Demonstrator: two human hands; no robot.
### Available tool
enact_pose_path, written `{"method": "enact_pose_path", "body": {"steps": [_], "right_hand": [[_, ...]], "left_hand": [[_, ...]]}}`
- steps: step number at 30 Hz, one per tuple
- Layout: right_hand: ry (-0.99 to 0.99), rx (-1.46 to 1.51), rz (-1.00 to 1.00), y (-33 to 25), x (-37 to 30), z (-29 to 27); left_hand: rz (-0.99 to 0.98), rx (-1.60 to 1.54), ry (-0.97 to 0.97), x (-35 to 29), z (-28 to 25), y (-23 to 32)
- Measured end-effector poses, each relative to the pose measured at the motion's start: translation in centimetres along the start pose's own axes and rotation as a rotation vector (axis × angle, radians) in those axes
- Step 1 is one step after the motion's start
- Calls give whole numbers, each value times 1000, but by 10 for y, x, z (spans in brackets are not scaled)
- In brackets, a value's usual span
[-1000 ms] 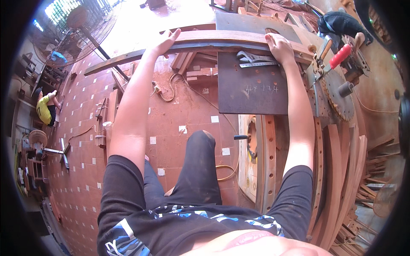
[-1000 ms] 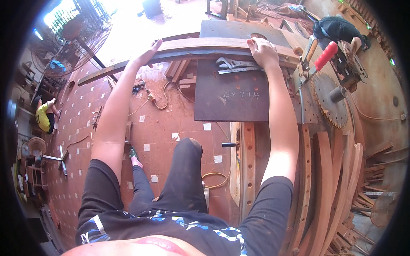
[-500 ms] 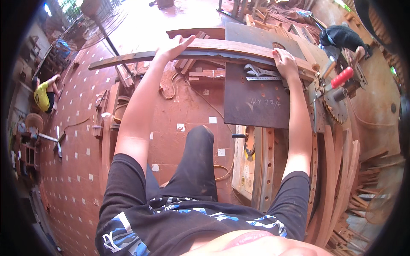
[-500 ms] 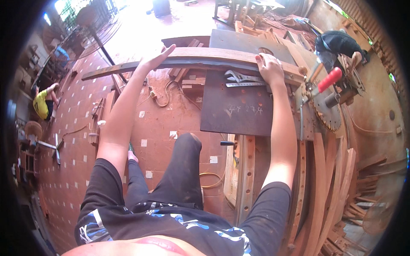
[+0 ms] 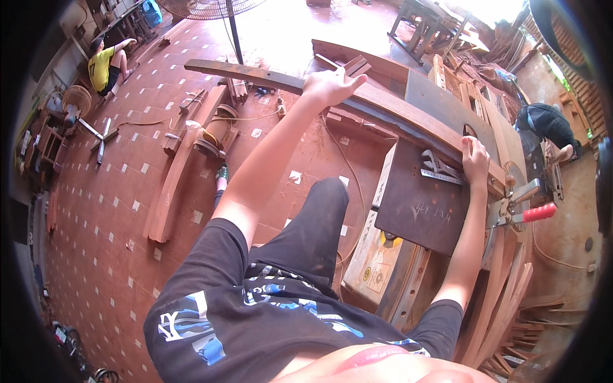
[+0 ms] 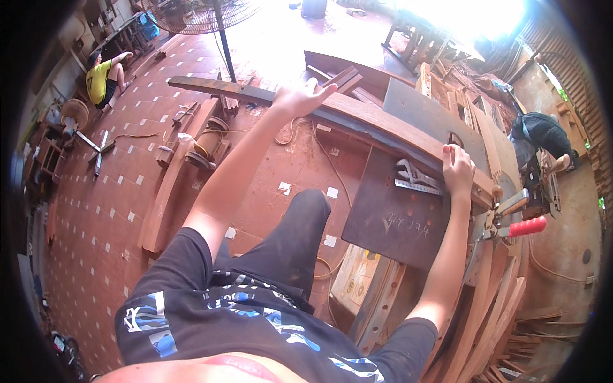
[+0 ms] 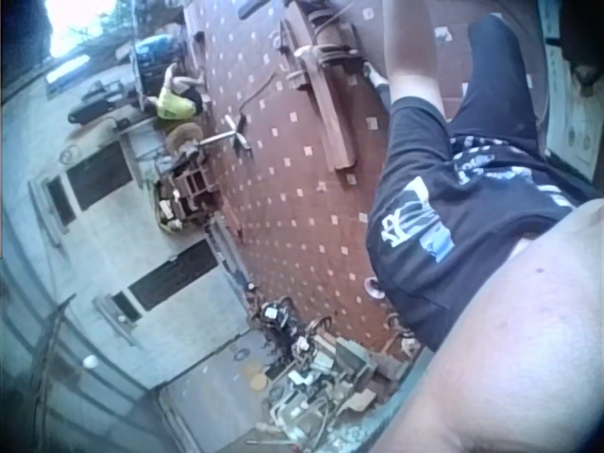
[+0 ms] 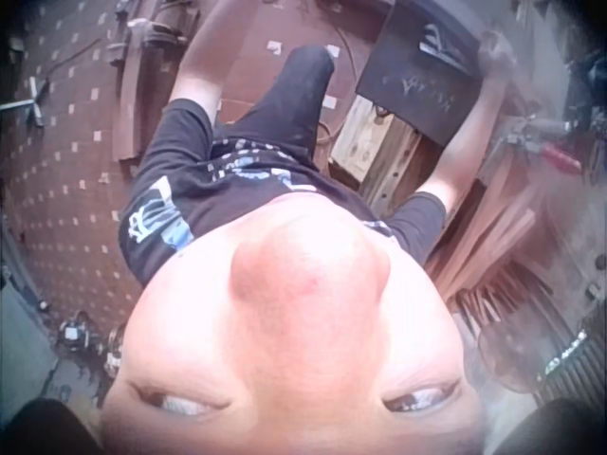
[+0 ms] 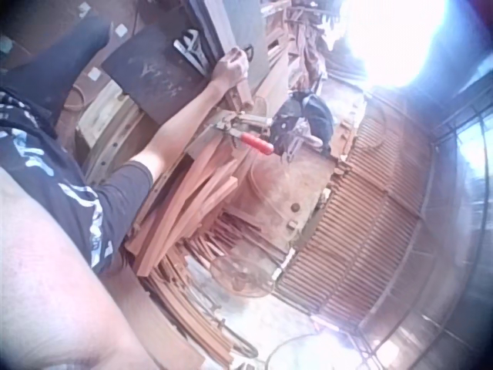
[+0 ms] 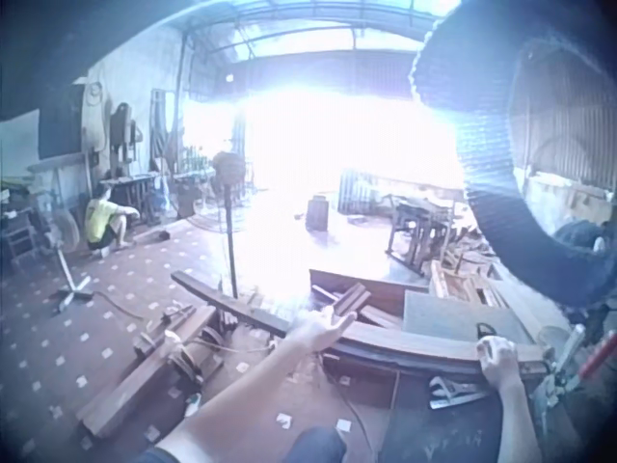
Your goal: The person repeatedly rubs a long, curved wooden piece against a metal surface on a workbench. The action is performed with both hands, moving the wood back and forth in a repetitive motion to smooth its surface.
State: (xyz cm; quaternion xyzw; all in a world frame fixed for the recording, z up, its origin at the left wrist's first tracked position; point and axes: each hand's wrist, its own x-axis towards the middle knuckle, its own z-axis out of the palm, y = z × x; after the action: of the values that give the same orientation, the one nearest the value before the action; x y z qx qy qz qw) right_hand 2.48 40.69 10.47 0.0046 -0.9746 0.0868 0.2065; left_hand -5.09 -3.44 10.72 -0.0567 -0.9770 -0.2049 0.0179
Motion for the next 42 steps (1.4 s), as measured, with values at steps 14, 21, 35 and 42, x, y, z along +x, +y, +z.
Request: {"method": "enact_pose_path", "body": {"steps": [14,21,35,42], "right_hand": [[40,119,6,-47,-47,-52],[-34,110,44,-59,-51,-59],[-95,111,51,-91,-60,-83],[-154,73,54,-84,-59,-92]], "left_hand": [[24,-24,-9,-62,-24,-15],[28,-46,30,-80,-31,-16],[-1,50,-21,-94,-46,-17],[28,-5,5,-93,-49,-10]]}}
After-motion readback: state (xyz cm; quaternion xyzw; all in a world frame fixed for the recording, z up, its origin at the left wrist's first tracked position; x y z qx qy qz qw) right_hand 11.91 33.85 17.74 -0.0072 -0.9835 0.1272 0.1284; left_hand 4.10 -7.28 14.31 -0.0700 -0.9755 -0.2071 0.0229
